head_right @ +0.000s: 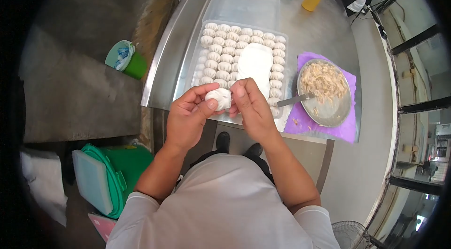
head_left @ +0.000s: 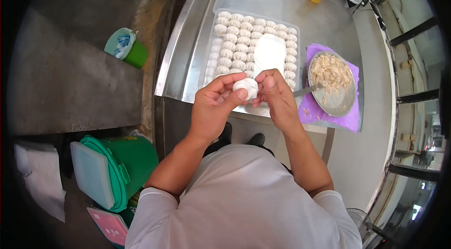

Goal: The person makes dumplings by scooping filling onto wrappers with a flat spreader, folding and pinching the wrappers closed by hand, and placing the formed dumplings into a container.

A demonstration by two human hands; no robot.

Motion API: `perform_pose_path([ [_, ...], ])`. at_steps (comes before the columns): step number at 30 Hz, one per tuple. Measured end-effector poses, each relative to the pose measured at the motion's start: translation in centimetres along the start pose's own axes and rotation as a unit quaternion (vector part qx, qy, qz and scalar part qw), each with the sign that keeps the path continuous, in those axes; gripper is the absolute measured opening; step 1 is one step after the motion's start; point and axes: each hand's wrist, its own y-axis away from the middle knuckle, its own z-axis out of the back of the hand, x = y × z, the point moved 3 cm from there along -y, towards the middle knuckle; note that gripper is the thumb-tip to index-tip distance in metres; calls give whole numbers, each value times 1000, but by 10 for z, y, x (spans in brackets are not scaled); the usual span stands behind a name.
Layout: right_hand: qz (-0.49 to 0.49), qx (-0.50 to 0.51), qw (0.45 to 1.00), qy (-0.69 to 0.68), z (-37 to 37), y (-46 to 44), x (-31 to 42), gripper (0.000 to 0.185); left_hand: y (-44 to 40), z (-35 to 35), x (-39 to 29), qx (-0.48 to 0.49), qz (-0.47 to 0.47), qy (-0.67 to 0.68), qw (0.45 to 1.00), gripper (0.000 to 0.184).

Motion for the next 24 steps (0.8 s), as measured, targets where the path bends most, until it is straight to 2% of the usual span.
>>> perform_pose_path([
  [2, 39, -15, 995, 88, 0, 3, 1, 25, -1, 5, 4, -7, 35, 35, 999, 34],
  [3, 39, -17, 995, 89, 0, 5, -1, 25, -1, 4, 3, -6, 35, 36, 999, 34],
  [5, 77, -3, 973, 218, -1, 7, -4, 27, 1, 1, 2, 10, 54, 35, 998, 33],
  [6, 76, -5, 973, 218, -1, 7, -5, 27, 2, 1, 2, 12, 55, 35, 998, 33],
  [8, 88, -20, 953, 290, -2, 6, -5, 28, 4, 2, 4, 14, 66, -35, 997, 33],
  [15, 102, -26, 955, 276, -15, 6, -6, 30, 8, 8, 4, 19, 29, -6, 999, 36],
  [18, 97, -25, 952, 289, -17, 0, -9, 30, 7, 13, 1, 8, 19, -42, 999, 32],
  [20, 47, -32, 976, 212, -17, -6, -14, 31, 5, 15, -5, -5, 22, -23, 999, 35],
  [24, 23, -21, 991, 132, -29, -23, -6, 32, -7, 21, -15, -3, -5, -47, 999, 31],
])
